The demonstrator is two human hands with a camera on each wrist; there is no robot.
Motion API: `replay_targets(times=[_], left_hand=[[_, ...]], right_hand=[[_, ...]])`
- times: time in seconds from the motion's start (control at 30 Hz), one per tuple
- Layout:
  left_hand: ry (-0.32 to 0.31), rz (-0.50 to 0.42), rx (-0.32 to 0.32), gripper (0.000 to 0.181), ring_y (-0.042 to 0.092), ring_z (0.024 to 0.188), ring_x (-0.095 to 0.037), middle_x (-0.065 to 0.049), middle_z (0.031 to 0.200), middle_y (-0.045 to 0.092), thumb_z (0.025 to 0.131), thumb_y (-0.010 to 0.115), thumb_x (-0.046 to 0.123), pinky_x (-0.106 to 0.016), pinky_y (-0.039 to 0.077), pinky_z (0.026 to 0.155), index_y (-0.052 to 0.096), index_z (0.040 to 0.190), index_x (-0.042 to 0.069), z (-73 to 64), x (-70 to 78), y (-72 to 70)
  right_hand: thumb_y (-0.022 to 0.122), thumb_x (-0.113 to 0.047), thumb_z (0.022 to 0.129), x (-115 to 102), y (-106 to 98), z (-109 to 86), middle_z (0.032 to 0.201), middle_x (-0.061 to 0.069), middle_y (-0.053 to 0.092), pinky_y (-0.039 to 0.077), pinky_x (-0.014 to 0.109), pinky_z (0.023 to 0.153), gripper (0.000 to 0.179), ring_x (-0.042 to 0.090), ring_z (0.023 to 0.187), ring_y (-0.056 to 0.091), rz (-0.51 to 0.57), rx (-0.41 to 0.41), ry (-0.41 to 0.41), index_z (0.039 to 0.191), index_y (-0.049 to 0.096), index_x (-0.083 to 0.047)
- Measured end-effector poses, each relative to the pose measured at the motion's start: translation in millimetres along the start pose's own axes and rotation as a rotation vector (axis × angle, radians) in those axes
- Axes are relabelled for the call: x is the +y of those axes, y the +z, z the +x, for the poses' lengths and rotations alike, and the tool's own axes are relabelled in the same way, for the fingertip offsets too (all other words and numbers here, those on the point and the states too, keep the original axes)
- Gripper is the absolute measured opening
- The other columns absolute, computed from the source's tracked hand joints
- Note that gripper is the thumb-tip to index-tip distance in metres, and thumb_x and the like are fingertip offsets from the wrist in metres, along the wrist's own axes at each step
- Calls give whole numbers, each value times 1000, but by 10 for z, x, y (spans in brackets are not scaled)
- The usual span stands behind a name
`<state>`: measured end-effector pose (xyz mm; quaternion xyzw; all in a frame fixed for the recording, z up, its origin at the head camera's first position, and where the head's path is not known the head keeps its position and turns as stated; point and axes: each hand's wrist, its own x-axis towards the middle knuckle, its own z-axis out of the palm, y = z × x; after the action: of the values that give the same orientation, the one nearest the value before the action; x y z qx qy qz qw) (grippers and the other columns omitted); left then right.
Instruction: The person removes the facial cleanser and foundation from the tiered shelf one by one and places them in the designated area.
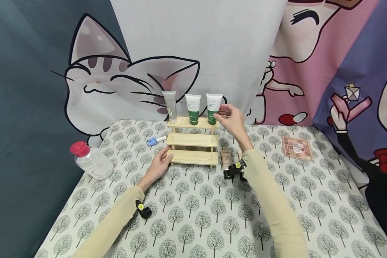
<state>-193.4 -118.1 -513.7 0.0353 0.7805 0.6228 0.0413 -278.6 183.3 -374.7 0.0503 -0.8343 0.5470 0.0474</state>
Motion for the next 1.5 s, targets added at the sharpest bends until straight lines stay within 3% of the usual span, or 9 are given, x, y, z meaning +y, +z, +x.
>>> replay_targets(times=[0.43,0.7,1.0,1.5], left_hand=[[13,-1,0,50,56,134,-38,-27,149,49,104,54,11,-38,50,112,41,150,0,16,-7,9],[5,-12,0,50,55,135,-38,-26,150,49,104,55,11,-38,50,113,42,150,2,10,-2,8],[5,-7,11,48,54,136,-37,-25,150,50,104,55,13,-37,48,114,43,149,2,23,-24,9],[4,-3,6,49,55,136,-37,-26,150,49,104,55,13,-36,49,113,42,150,2,26,-26,9]], right_hand=[[72,-14,94,58,138,23,130,20,67,55,43,108,41,33,119,66,-1,83,-21,132,59,-3],[70,-14,95,119,26,-6,129,23,65,54,44,108,42,34,118,64,9,127,-34,131,57,1],[69,-18,95,264,-118,-29,125,25,67,56,45,105,40,34,111,65,-58,208,-19,127,59,3],[65,-21,98,587,-110,-67,131,25,62,52,49,109,44,36,117,60,-104,161,107,133,54,4]])
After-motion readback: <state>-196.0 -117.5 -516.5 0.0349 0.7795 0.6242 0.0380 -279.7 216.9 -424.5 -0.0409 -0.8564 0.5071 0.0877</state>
